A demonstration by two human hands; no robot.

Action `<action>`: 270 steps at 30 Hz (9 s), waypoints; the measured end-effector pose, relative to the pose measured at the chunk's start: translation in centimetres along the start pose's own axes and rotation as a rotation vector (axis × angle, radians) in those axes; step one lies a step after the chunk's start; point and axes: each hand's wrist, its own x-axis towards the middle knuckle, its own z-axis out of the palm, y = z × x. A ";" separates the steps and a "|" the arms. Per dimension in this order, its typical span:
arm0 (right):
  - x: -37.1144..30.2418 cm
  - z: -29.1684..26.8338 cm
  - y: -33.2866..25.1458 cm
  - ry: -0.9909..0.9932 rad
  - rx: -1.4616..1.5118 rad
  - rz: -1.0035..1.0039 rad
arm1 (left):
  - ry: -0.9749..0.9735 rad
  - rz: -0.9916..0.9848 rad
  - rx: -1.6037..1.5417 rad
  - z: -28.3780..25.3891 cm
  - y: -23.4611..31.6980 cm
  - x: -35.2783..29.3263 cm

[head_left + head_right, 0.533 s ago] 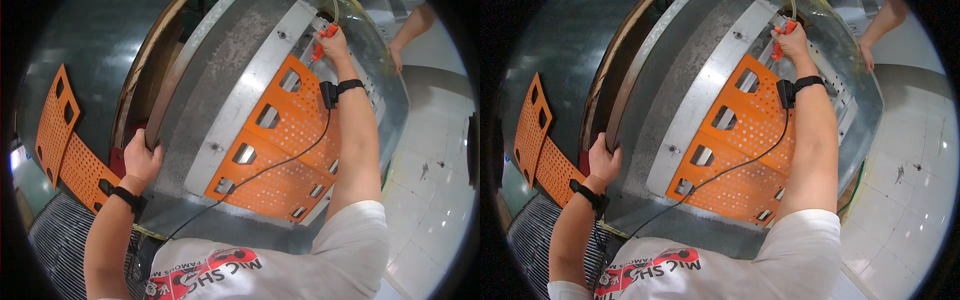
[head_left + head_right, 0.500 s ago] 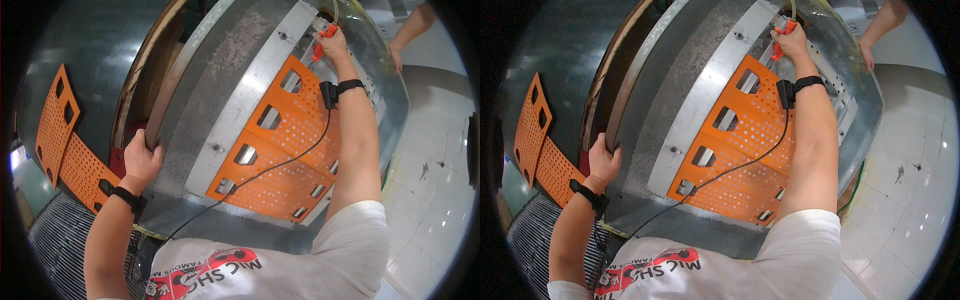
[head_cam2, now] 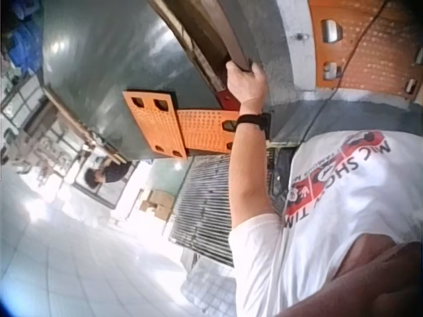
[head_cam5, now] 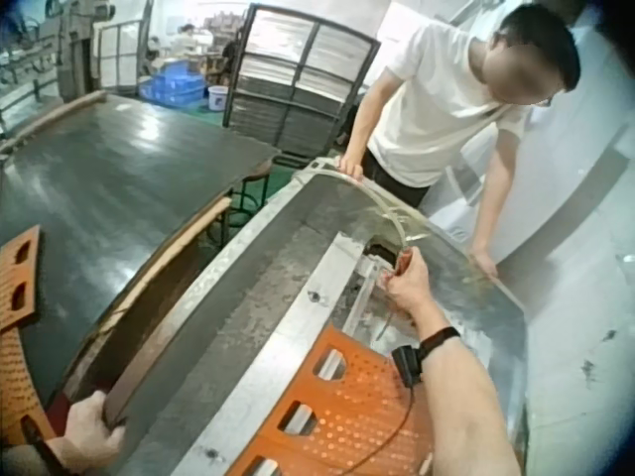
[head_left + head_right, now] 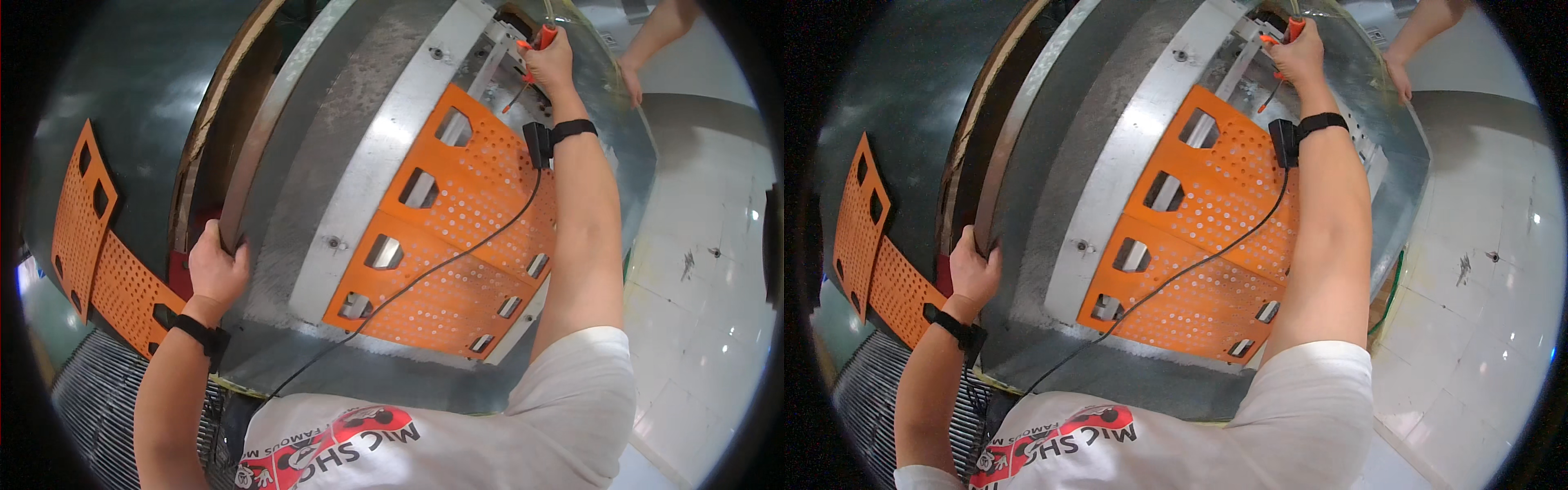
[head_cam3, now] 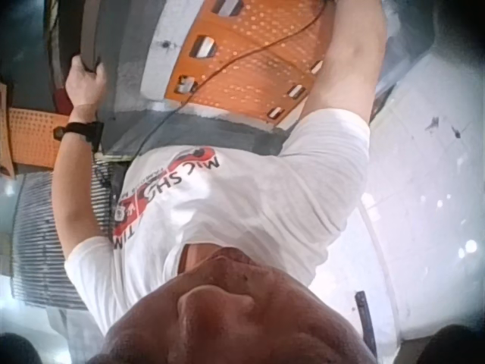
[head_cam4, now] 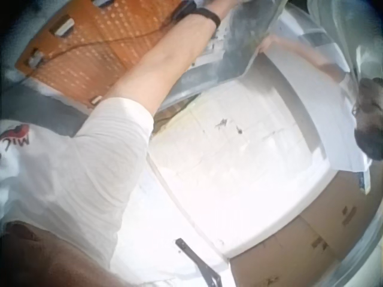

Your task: Manually placing small white components into an orange template tray at an assembly station.

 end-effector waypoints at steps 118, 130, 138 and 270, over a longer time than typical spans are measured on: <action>-6.2 2.9 1.5 -0.128 0.389 0.294 | 0.021 -0.014 0.029 -0.2 -0.1 0.2; -8.0 3.8 1.6 -0.161 0.301 0.274 | 0.025 0.013 0.031 0.1 -0.4 0.2; -6.4 3.2 1.2 -0.082 0.290 0.240 | -0.018 -0.011 0.013 0.1 -0.6 0.0; -15.9 15.5 -22.4 -0.283 0.318 0.122 | -0.011 -0.043 -0.013 0.0 -1.0 0.0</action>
